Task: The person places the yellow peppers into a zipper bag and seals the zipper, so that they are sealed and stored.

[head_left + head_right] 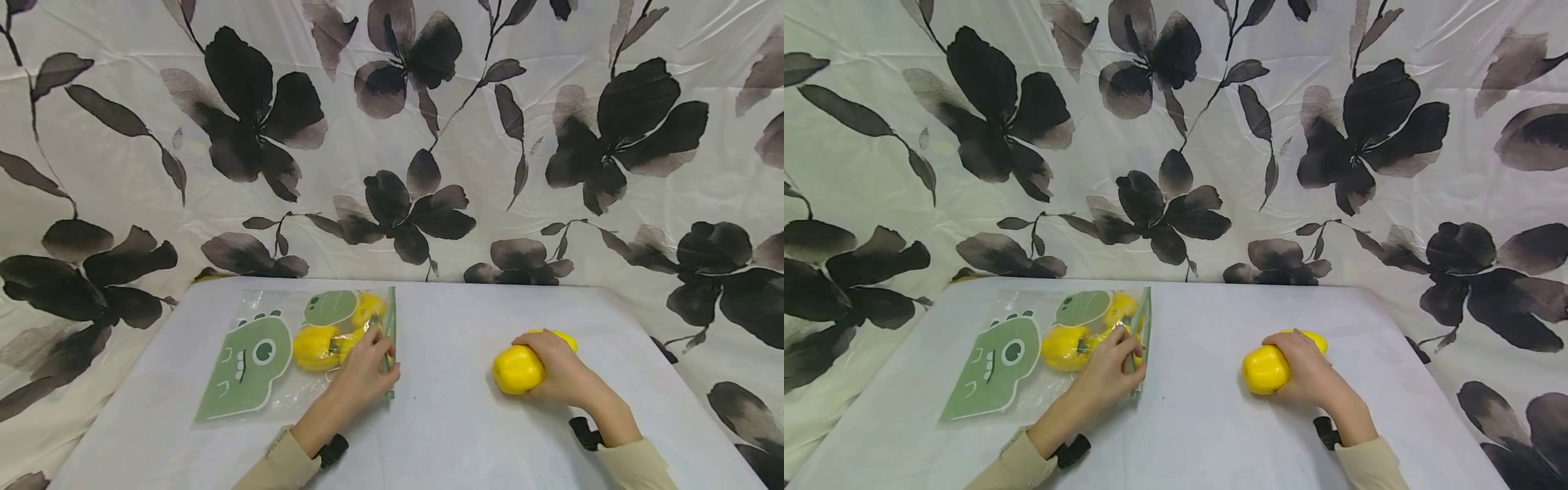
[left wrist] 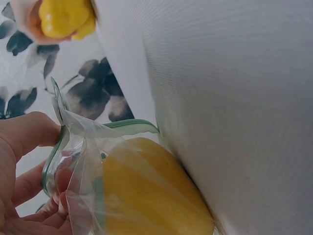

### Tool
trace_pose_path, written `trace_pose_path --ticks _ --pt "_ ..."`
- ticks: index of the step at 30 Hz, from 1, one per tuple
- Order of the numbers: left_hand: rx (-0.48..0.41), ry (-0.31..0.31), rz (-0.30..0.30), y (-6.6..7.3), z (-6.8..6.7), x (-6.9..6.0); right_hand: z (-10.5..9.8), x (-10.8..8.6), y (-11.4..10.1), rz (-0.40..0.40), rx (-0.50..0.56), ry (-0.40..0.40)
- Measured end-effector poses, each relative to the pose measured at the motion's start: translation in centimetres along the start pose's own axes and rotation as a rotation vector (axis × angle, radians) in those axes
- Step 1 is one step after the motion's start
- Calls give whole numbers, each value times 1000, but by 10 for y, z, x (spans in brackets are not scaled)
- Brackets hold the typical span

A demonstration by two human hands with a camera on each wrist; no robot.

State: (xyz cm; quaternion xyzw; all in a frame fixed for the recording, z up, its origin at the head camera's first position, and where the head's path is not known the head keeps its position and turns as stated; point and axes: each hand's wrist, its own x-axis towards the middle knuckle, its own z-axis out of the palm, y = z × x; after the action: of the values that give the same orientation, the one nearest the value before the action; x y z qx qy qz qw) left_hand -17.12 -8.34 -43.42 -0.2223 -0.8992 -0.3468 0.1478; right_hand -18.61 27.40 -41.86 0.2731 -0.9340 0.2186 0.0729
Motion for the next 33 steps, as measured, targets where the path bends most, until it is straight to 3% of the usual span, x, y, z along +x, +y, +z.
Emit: trace_pose_path --ticks 8,21,28,33 --pt "-4 5 0 -1 0 -1 -14 28 -13 43 123 47" --pt "-10 -7 -6 -2 2 0 -22 82 -46 80 392 269" --pt "3 -5 -3 -2 3 0 0 109 -65 164 574 376" --pt "9 -11 -10 -2 2 0 29 129 -72 236 710 371"
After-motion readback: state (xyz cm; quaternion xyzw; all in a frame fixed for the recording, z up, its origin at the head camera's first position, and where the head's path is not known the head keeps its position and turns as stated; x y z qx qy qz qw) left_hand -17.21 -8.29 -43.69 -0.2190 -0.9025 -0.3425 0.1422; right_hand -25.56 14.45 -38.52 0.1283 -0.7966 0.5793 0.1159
